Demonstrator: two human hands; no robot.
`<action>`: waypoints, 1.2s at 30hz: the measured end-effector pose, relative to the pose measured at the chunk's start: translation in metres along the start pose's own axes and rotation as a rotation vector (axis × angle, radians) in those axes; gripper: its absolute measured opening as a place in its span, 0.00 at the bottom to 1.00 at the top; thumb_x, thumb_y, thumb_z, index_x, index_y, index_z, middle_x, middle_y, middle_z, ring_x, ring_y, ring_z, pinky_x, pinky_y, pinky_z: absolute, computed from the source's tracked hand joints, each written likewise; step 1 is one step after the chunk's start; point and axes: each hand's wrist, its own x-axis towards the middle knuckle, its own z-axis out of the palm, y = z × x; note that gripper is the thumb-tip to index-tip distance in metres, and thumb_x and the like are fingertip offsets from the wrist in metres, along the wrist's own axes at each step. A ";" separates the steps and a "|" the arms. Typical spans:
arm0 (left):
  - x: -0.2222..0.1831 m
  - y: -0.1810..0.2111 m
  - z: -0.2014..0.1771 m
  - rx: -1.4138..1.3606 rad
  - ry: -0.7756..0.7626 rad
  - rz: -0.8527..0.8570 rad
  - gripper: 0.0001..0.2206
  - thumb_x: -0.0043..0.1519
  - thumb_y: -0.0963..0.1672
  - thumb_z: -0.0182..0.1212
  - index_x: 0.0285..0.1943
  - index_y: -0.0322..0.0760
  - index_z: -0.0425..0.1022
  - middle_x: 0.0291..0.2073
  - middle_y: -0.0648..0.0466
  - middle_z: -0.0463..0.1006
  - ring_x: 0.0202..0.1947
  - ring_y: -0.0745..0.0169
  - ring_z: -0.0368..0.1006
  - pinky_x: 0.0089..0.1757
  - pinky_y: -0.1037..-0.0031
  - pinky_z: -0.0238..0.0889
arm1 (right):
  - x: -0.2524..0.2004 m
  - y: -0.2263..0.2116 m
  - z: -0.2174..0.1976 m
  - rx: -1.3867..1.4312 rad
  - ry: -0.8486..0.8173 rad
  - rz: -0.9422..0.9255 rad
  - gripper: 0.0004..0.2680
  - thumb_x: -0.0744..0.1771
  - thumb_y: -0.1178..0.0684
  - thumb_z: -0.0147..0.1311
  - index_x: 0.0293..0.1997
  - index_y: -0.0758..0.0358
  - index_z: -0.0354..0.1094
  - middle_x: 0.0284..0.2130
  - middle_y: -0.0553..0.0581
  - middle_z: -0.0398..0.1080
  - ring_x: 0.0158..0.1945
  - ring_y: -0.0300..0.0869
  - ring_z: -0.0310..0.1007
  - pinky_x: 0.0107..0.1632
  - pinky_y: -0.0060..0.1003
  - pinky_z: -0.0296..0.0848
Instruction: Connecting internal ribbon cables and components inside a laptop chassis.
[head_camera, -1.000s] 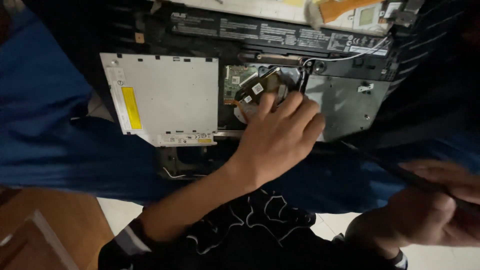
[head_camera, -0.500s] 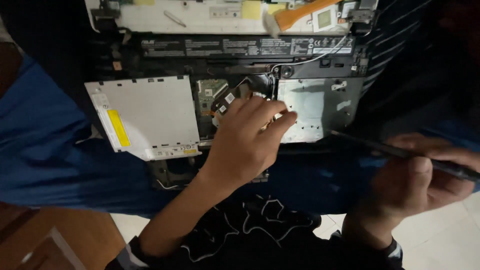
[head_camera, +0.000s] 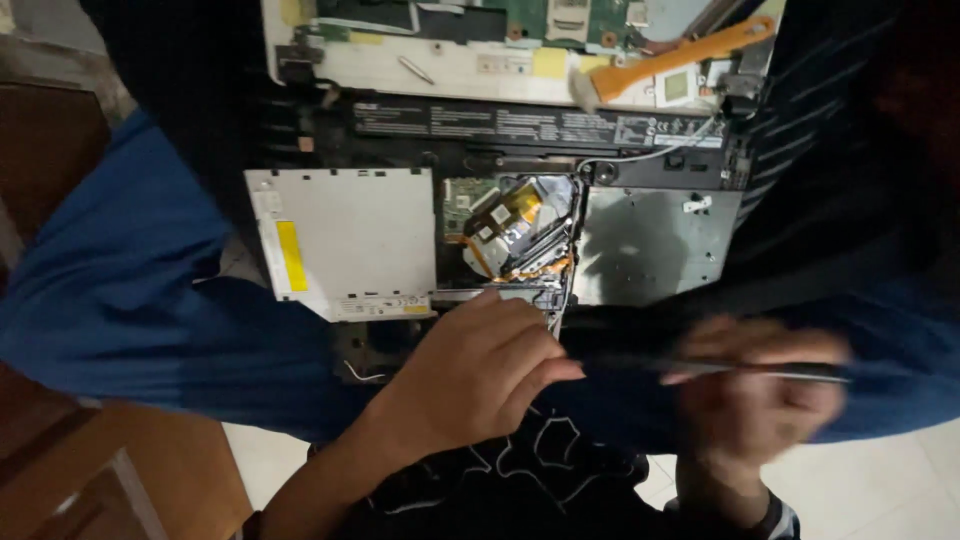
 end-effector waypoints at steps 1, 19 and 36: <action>-0.003 -0.004 -0.005 0.049 0.016 0.004 0.08 0.63 0.41 0.64 0.33 0.36 0.69 0.28 0.53 0.70 0.29 0.55 0.66 0.40 0.65 0.59 | 0.000 0.001 -0.017 -0.127 0.246 -0.048 0.04 0.72 0.57 0.47 0.52 0.57 0.59 0.38 0.54 0.70 0.35 0.41 0.71 0.40 0.29 0.75; 0.057 -0.081 -0.133 0.864 0.210 0.157 0.08 0.60 0.34 0.66 0.46 0.33 0.83 0.41 0.52 0.73 0.41 0.52 0.69 0.41 0.65 0.58 | 0.044 0.000 -0.012 -0.221 0.103 -0.132 0.03 0.74 0.52 0.49 0.51 0.54 0.59 0.35 0.54 0.69 0.28 0.39 0.70 0.37 0.29 0.75; 0.069 -0.088 -0.100 1.065 0.265 -0.083 0.17 0.57 0.37 0.64 0.57 0.29 0.75 0.43 0.45 0.75 0.40 0.46 0.68 0.42 0.61 0.59 | 0.041 0.011 -0.019 -0.178 0.141 -0.086 0.05 0.73 0.51 0.51 0.49 0.54 0.59 0.35 0.56 0.69 0.26 0.41 0.68 0.38 0.31 0.75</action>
